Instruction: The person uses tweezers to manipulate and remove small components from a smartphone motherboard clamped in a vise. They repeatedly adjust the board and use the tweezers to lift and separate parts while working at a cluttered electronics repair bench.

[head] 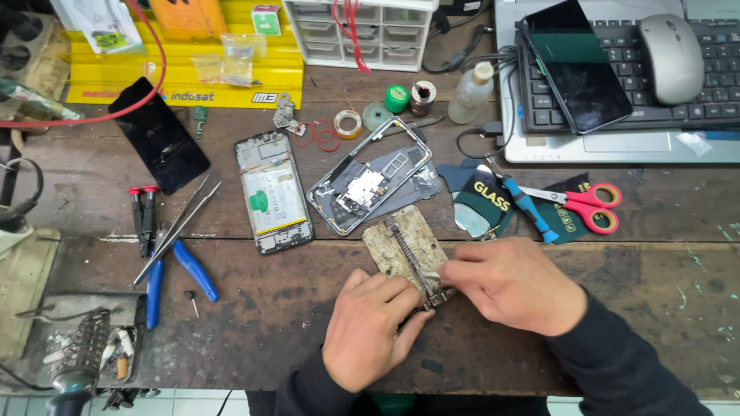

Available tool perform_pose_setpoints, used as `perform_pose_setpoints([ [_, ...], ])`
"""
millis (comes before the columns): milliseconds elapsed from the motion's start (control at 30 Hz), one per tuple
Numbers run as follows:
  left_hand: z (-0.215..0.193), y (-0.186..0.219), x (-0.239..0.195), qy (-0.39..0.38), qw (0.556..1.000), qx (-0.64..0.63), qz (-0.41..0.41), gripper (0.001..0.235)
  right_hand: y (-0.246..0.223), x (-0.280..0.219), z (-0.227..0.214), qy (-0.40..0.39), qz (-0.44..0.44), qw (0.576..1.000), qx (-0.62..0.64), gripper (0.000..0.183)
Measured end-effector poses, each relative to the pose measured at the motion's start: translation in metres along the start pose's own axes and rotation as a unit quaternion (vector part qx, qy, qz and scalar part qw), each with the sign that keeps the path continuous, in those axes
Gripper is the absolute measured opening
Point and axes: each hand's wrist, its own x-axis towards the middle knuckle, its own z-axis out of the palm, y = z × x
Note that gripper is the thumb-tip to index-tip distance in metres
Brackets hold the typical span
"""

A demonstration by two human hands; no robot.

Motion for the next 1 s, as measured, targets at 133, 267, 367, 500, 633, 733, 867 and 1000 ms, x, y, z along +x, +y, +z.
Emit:
perform_pose_setpoints([
  [133,-0.001,-0.001,-0.001,-0.002,1.0,0.005,-0.001,0.02,0.005,-0.004,0.001,-0.041,-0.004,0.999,0.014,0.012],
  [267,0.001,-0.001,0.0,0.002,1.0,0.005,0.005,0.023,0.003,-0.002,0.005,0.008,0.01,1.0,-0.011,0.015],
  [367,0.001,-0.001,0.0,0.004,1.0,0.004,0.004,0.023,0.005,-0.001,-0.003,-0.022,-0.001,1.0,0.001,0.01],
  [500,0.0,0.0,0.0,0.005,1.0,0.004,0.0,0.024,0.004,0.0,0.004,0.038,-0.003,0.999,0.003,0.012],
  [633,0.001,0.0,-0.001,-0.001,1.0,0.009,-0.001,0.025,-0.003,-0.004,0.016,0.08,0.016,0.997,-0.017,0.018],
  [733,0.0,0.001,0.002,0.004,1.0,0.0,0.002,0.025,0.002,0.0,0.009,0.055,0.011,0.998,-0.019,0.018],
  [867,-0.002,0.001,0.0,-0.01,1.0,-0.001,0.004,0.026,0.013,0.006,0.001,-0.028,-0.015,0.999,0.015,0.01],
  [1000,-0.001,-0.001,-0.001,-0.013,1.0,-0.003,0.002,0.026,0.016,0.004,-0.001,-0.043,-0.028,0.997,0.063,0.01],
])
